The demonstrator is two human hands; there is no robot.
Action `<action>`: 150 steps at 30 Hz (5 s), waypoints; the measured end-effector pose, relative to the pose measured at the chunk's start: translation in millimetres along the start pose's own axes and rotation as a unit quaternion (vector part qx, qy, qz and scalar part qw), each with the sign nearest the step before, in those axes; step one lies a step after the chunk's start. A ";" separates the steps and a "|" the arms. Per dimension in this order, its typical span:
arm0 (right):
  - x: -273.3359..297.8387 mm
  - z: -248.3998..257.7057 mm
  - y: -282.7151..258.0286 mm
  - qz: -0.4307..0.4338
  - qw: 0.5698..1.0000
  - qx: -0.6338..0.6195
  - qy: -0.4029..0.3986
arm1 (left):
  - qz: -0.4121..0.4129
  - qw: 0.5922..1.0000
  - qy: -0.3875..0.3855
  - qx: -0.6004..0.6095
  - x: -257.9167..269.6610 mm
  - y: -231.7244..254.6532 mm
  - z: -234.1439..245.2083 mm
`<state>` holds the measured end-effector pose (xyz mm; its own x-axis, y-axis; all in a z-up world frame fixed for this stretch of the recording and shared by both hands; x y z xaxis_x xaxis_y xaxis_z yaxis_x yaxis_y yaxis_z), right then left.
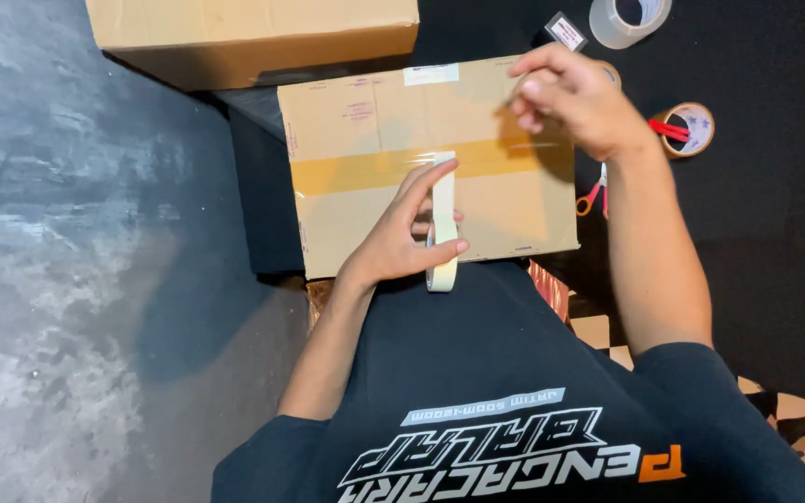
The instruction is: Packing clothes already in plastic bags into a cardboard box and sealing it with tape for shipping.
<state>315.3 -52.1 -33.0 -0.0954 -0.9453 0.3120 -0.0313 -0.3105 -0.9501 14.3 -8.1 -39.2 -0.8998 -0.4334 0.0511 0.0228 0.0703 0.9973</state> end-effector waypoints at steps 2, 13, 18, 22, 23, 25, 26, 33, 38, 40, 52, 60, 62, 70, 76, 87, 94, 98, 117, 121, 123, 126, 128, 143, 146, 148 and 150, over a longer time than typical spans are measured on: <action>21.9 38.3 27.1 0.025 0.998 -0.056 0.033 | 0.020 0.999 0.022 -0.023 0.5 4.9 2.4; 94.8 117.7 327.2 -0.255 0.852 0.277 0.364 | -0.059 0.997 0.054 -0.008 -52.7 -54.0 -25.2; 106.6 70.4 305.7 -0.204 0.790 0.334 0.472 | -0.083 0.994 -0.066 0.015 -101.7 -42.5 -64.3; 117.7 62.0 283.0 -0.241 0.788 0.339 0.454 | -0.086 0.987 -0.132 0.001 -122.3 -31.2 -83.8; 120.5 55.6 268.0 -0.291 0.775 0.350 0.438 | -0.080 0.987 -0.137 -0.010 -123.9 -25.5 -86.5; 122.2 53.7 255.4 -0.342 0.761 0.358 0.420 | -0.073 0.987 -0.142 -0.022 -124.4 -13.3 -89.0; 121.3 57.8 258.1 -0.371 0.752 0.367 0.403 | -0.078 0.986 -0.146 -0.038 -123.0 -6.6 -88.9; 118.9 68.1 266.9 -0.409 0.730 0.422 0.350 | -0.087 0.985 -0.138 -0.049 -110.8 4.9 -62.6; 126.5 70.9 252.1 -0.369 0.791 0.364 0.325 | -0.087 0.990 -0.104 -0.047 -90.0 9.9 -45.3; 133.3 61.8 226.3 -0.338 0.829 0.304 0.324 | -0.080 0.992 -0.092 -0.039 -82.0 12.3 -40.3; 111.8 56.6 6.3 -0.151 0.951 0.133 -0.235 | -0.049 0.974 -0.171 -0.143 -60.1 45.9 -22.8; 69.7 48.1 -28.1 -0.260 0.891 0.236 -0.286 | -0.076 0.965 -0.189 -0.167 -53.1 46.0 -16.2; 65.5 39.4 -36.6 -0.261 0.889 0.226 -0.301 | -0.071 0.965 -0.190 -0.164 -54.4 42.7 -15.6; 58.2 29.2 -40.2 -0.242 0.894 0.181 -0.332 | -0.047 0.965 -0.196 -0.167 -57.3 41.5 -16.5; 57.1 35.6 -30.8 -0.237 0.895 0.187 -0.328 | -0.048 0.967 -0.191 -0.163 -58.2 38.9 -15.5; 89.8 70.8 4.7 -0.317 0.911 0.225 -0.140 | 0.010 0.991 -0.104 -0.086 -51.1 20.3 4.3; 126.3 93.5 156.2 -0.316 0.940 0.114 0.061 | -0.003 0.999 -0.024 -0.024 -41.3 21.3 14.9; 120.4 59.0 167.5 -0.420 0.847 0.296 0.135 | -0.023 0.998 0.007 0.061 -37.6 12.8 19.7; 77.3 16.4 136.6 -0.021 0.924 0.167 0.343 | -0.047 0.970 0.129 0.200 -17.4 -30.9 13.5; 77.5 -76.1 63.4 -0.019 0.991 0.066 0.115 | -0.052 0.963 0.121 0.234 -31.1 -34.9 -2.0; 63.9 -98.0 86.5 -0.052 0.996 -0.060 0.031 | -0.062 0.959 0.116 0.252 -37.0 -31.9 -13.3; 57.5 -91.6 100.3 -0.057 0.993 -0.079 0.067 | -0.070 0.965 0.114 0.224 -35.8 -19.6 -18.5; 60.5 -73.8 95.9 -0.057 0.993 -0.022 0.103 | -0.076 0.963 0.128 0.226 -32.4 -25.8 -9.6; 36.0 -113.8 33.4 0.110 0.984 -0.142 -0.020 | -0.114 0.908 -0.032 0.402 -11.1 -3.8 -9.7; 37.1 -139.4 9.2 0.020 0.926 -0.370 -0.079 | -0.133 0.926 -0.026 0.353 -2.8 2.9 -8.5; 40.8 -147.9 1.9 -0.035 0.894 -0.440 -0.081 | -0.144 0.936 -0.020 0.321 4.0 8.2 -7.4; 43.6 -147.0 21.8 -0.075 0.874 -0.467 -0.114 | -0.126 0.977 -0.024 0.168 12.0 23.4 -7.4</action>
<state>164.1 -85.3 -40.2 0.1773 -0.9293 0.3239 -0.8345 -0.3164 -0.4511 7.3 -18.3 -14.8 -0.8785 -0.4319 -0.2042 -0.3386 0.2613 0.9039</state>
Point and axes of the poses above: each hand's wrist, its own x-axis away from the middle knuckle, its own z-axis out of the back of the hand, y = z × x, the point moved 1 cm from there along -x, towards the middle knuckle, and after that the axes turned 3 degrees about -z, right-handed, at the moved point
